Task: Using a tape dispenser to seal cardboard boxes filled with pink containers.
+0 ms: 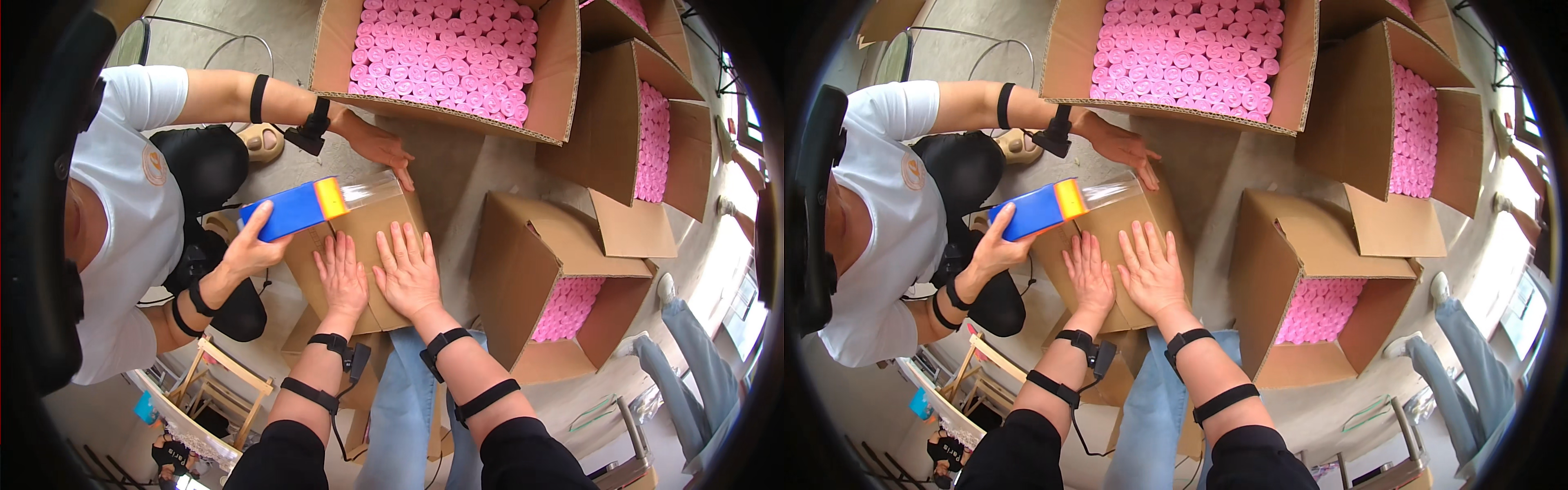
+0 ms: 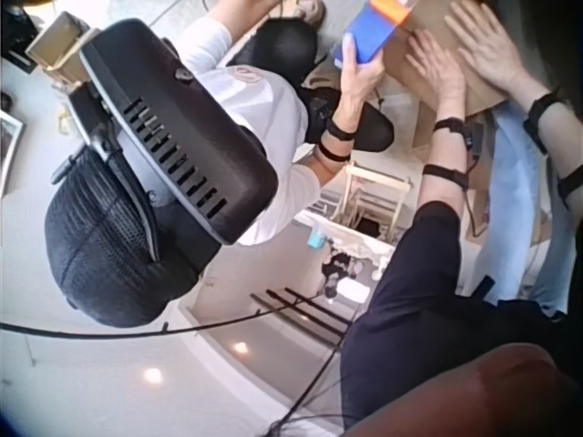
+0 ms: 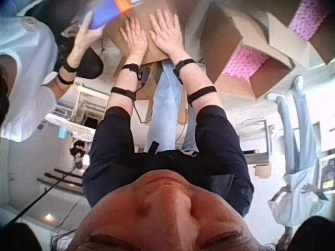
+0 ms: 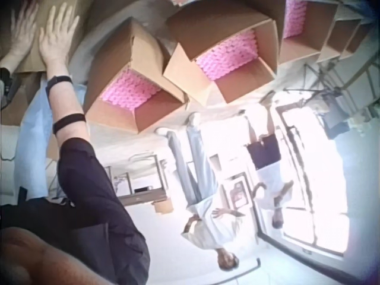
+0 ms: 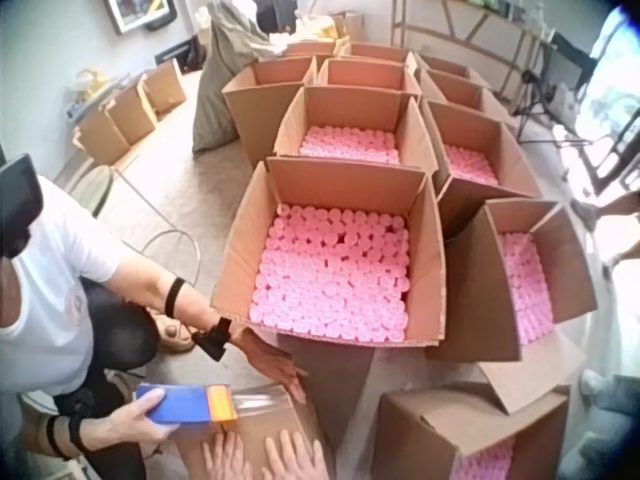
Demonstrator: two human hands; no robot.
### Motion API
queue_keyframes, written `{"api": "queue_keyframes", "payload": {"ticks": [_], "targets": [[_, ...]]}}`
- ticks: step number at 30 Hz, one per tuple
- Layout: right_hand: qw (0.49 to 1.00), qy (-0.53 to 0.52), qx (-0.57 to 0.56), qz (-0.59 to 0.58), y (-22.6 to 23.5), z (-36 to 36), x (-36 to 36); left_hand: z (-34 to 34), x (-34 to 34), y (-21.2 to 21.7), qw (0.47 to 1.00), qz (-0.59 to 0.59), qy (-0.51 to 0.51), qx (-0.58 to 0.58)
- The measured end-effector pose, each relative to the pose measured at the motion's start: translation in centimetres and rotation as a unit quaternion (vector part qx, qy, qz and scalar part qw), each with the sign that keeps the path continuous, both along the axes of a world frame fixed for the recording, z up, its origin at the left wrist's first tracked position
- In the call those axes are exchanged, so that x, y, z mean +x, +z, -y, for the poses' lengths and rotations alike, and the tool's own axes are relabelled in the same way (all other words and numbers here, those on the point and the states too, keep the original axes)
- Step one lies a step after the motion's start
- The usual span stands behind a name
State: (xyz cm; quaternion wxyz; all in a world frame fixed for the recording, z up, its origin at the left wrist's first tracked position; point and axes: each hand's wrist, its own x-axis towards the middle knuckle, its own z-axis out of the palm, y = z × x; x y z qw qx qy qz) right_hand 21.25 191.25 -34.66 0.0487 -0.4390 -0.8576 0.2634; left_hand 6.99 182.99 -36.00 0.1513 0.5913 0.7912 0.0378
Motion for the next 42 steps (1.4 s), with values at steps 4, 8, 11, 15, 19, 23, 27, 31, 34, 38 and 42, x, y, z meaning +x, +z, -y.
{"api": "queue_keyframes", "payload": {"ticks": [4, 8, 11, 15, 19, 23, 27, 31, 34, 38, 42], "targets": [[1.000, 0.002, -0.002, 0.010, -0.3, 0.1, 0.1, 0.0, 0.1, -0.3, 1.000, -0.001, -0.001, 0.009], [1.000, -0.003, 0.003, 0.010, -0.4, 0.3, 0.1, 0.0, 0.2, -0.4, 1.000, 0.005, 0.002, 0.012], [1.000, -0.014, -0.018, 0.005, -0.4, 0.2, 0.0, -0.1, 0.3, -0.3, 1.000, -0.002, -0.010, 0.016], [1.000, -0.013, -0.022, 0.007, -0.1, 0.2, -0.1, -0.1, 0.2, -0.2, 1.000, -0.004, -0.009, 0.009], [1.000, -0.010, -0.026, 0.013, -0.1, 0.2, -0.1, -0.2, 0.4, 0.0, 1.000, 0.014, -0.002, 0.008], [0.999, -0.002, -0.025, 0.025, 0.1, 0.1, -0.2, -0.2, 0.4, 0.0, 0.999, 0.028, 0.013, 0.021], [0.998, 0.024, -0.028, 0.049, 0.3, -0.2, -0.6, -0.1, 0.4, -0.1, 0.999, 0.024, 0.014, 0.025], [0.996, 0.043, -0.033, 0.070, 0.7, -0.7, -1.1, -0.2, 0.4, 0.0, 0.999, 0.027, 0.018, 0.020], [0.997, 0.039, -0.027, 0.065, 0.5, -0.5, -1.0, -0.2, 0.4, 0.0, 0.999, 0.031, 0.022, 0.019], [0.996, 0.043, -0.029, 0.075, 0.5, -0.4, -1.0, -0.3, 0.5, 0.0, 0.999, 0.036, 0.021, 0.015], [0.997, 0.040, -0.023, 0.069, 0.4, -0.5, -1.1, -0.3, 0.4, 0.0, 0.999, 0.032, 0.020, 0.013]]}}
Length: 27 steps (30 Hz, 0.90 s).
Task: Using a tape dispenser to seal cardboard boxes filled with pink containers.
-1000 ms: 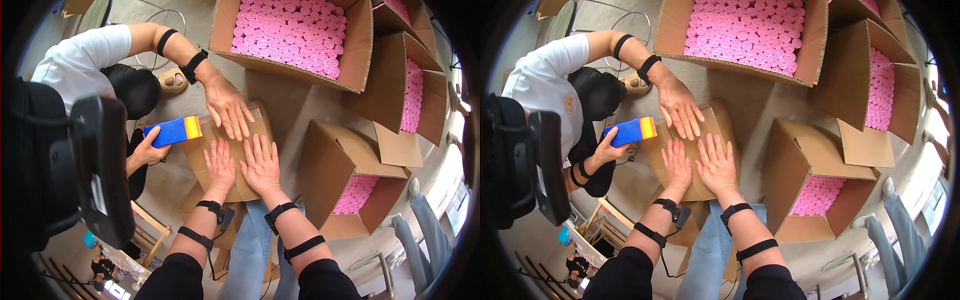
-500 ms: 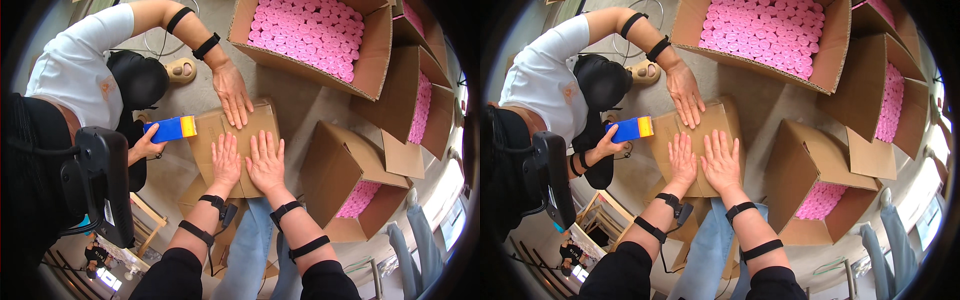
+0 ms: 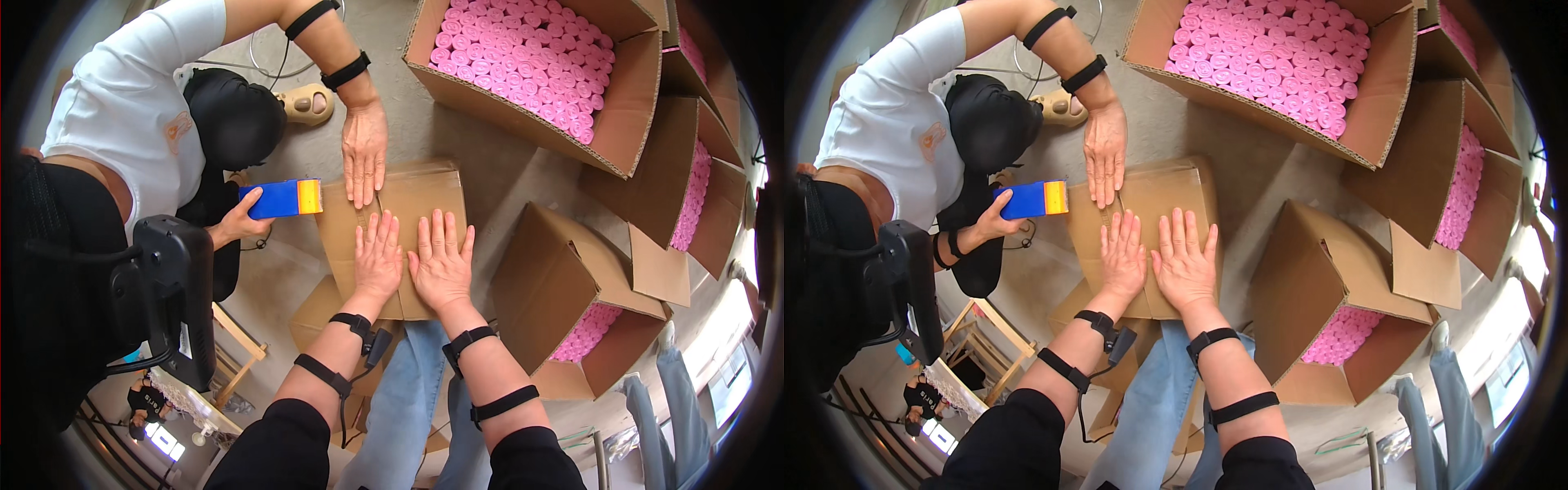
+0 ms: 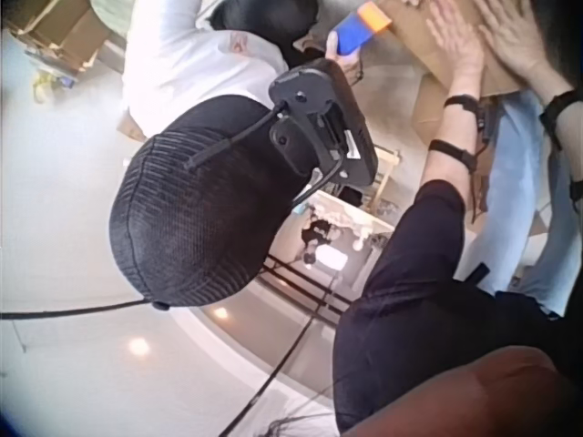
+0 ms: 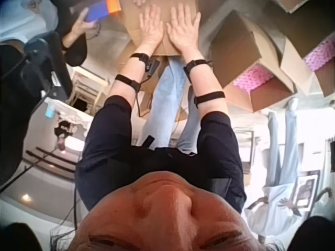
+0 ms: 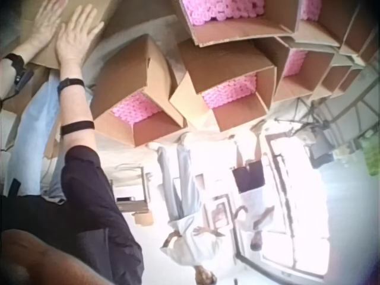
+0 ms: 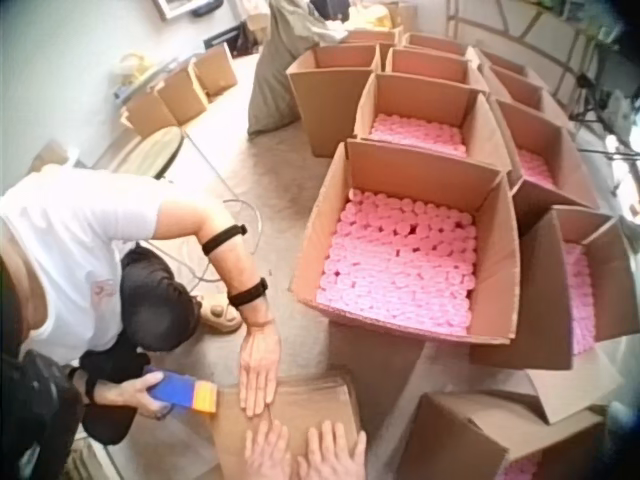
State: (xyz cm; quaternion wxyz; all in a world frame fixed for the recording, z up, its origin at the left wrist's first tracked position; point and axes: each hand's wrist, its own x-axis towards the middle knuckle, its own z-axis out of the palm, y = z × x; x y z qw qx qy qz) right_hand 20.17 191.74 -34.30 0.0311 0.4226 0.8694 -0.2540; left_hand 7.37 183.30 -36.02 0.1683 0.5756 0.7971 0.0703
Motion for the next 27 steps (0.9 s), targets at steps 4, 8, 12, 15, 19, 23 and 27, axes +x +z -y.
{"api": "queue_keyframes", "payload": {"ticks": [4, 8, 12, 15, 19, 23, 27], "targets": [[1.000, 0.000, -0.003, 0.004, 0.0, 0.1, 0.0, -0.1, 0.1, 0.1, 1.000, -0.001, 0.003, 0.000], [1.000, -0.002, -0.005, -0.002, 0.1, -0.1, -0.4, -0.1, 0.0, 0.2, 1.000, -0.011, 0.002, -0.002], [0.998, 0.063, 0.023, 0.002, -0.3, -0.4, -1.3, 0.1, 0.1, -0.4, 1.000, -0.017, 0.001, 0.007], [0.995, 0.092, 0.024, 0.001, -0.4, -0.7, -1.5, 0.0, 0.2, -0.5, 0.999, -0.019, 0.005, 0.026], [0.995, 0.100, 0.030, -0.006, -0.2, -0.2, -1.7, 0.3, 0.0, -0.5, 1.000, -0.022, 0.008, 0.012], [0.994, 0.104, 0.027, 0.007, -0.5, -0.2, -1.7, 0.3, 0.1, -0.7, 0.999, -0.021, 0.008, 0.024], [0.995, 0.094, 0.026, 0.004, -0.9, -0.1, -1.5, 0.3, 0.2, -0.8, 1.000, -0.019, 0.008, 0.022]]}}
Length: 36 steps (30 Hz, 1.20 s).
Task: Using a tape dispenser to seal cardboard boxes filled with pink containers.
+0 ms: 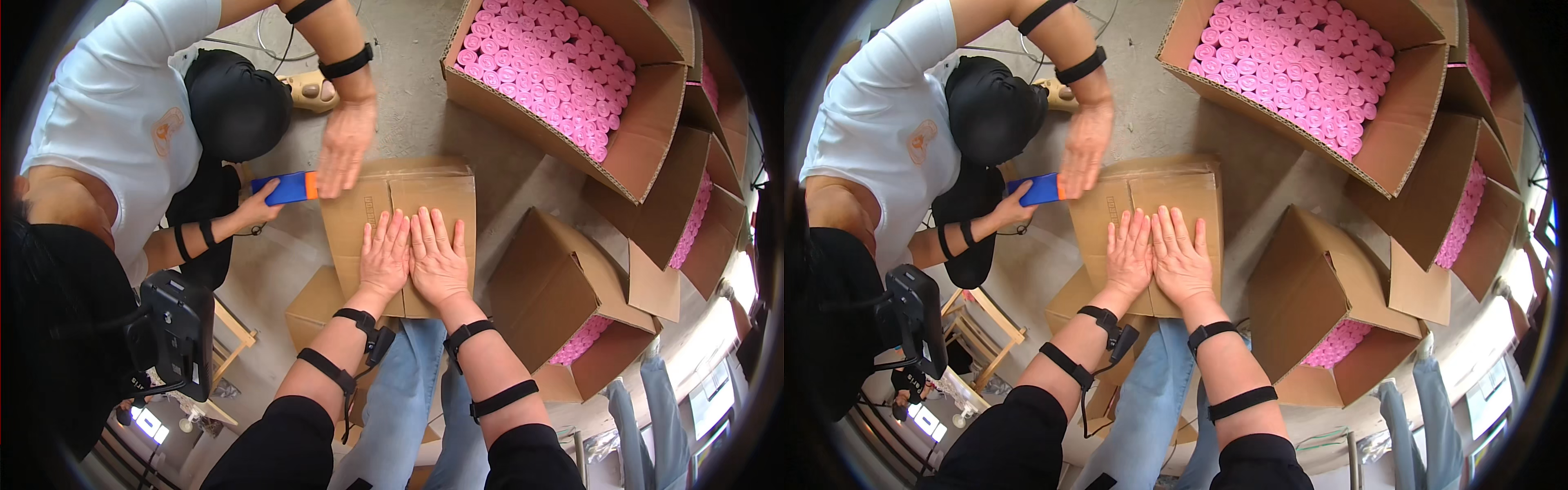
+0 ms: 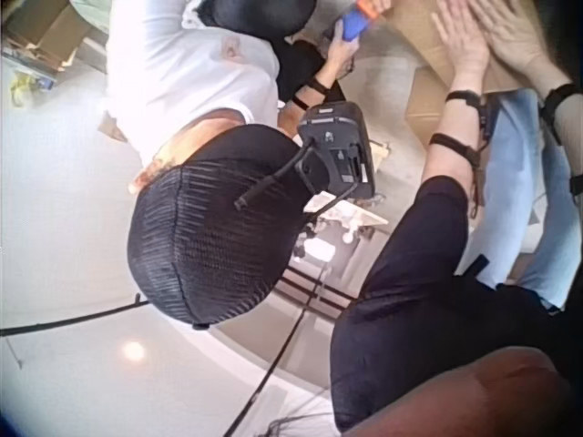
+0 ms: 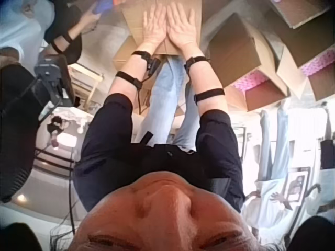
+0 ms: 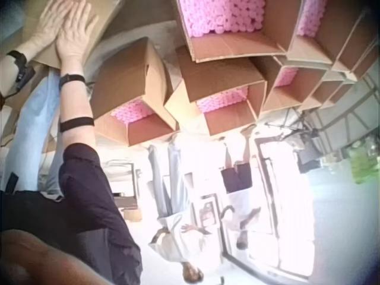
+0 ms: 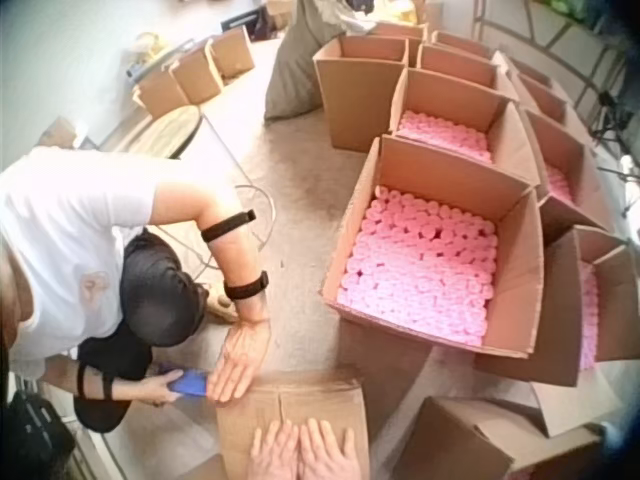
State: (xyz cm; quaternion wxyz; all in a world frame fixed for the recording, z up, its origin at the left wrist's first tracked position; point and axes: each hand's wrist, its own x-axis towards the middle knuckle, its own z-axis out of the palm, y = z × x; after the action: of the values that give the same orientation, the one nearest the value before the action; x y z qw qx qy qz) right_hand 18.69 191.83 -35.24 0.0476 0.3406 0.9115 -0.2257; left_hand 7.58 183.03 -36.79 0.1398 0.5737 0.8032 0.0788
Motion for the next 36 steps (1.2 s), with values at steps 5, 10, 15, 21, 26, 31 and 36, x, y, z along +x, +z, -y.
{"api": "queue_keyframes", "payload": {"ticks": [5, 10, 15, 21, 26, 31, 36], "targets": [[1.000, 0.002, -0.007, 0.003, 0.5, -0.4, 0.1, -0.1, 0.1, 0.1, 1.000, 0.010, 0.003, 0.001], [0.993, -0.011, -0.080, -0.089, 1.6, -2.1, 0.4, 0.1, 0.0, 0.5, 1.000, 0.018, -0.001, -0.020], [0.956, -0.200, 0.005, -0.216, 1.3, -9.1, -1.6, -0.2, -0.2, 1.0, 0.999, 0.028, -0.005, -0.029], [0.999, -0.024, 0.025, 0.018, 2.1, -13.0, -6.4, 0.3, -0.7, 1.0, 0.999, 0.017, -0.011, -0.031], [0.995, -0.024, -0.071, -0.068, 1.1, -9.5, -9.6, -0.1, 0.2, 0.1, 0.999, 0.004, -0.006, -0.041], [0.999, 0.011, 0.002, -0.034, 1.6, -7.9, -14.3, 1.2, -0.1, -0.7, 0.998, 0.053, -0.015, 0.038], [0.989, 0.122, 0.024, -0.078, 0.7, -5.0, -16.8, 0.9, 0.2, -3.1, 0.369, 0.875, 0.219, 0.223]]}}
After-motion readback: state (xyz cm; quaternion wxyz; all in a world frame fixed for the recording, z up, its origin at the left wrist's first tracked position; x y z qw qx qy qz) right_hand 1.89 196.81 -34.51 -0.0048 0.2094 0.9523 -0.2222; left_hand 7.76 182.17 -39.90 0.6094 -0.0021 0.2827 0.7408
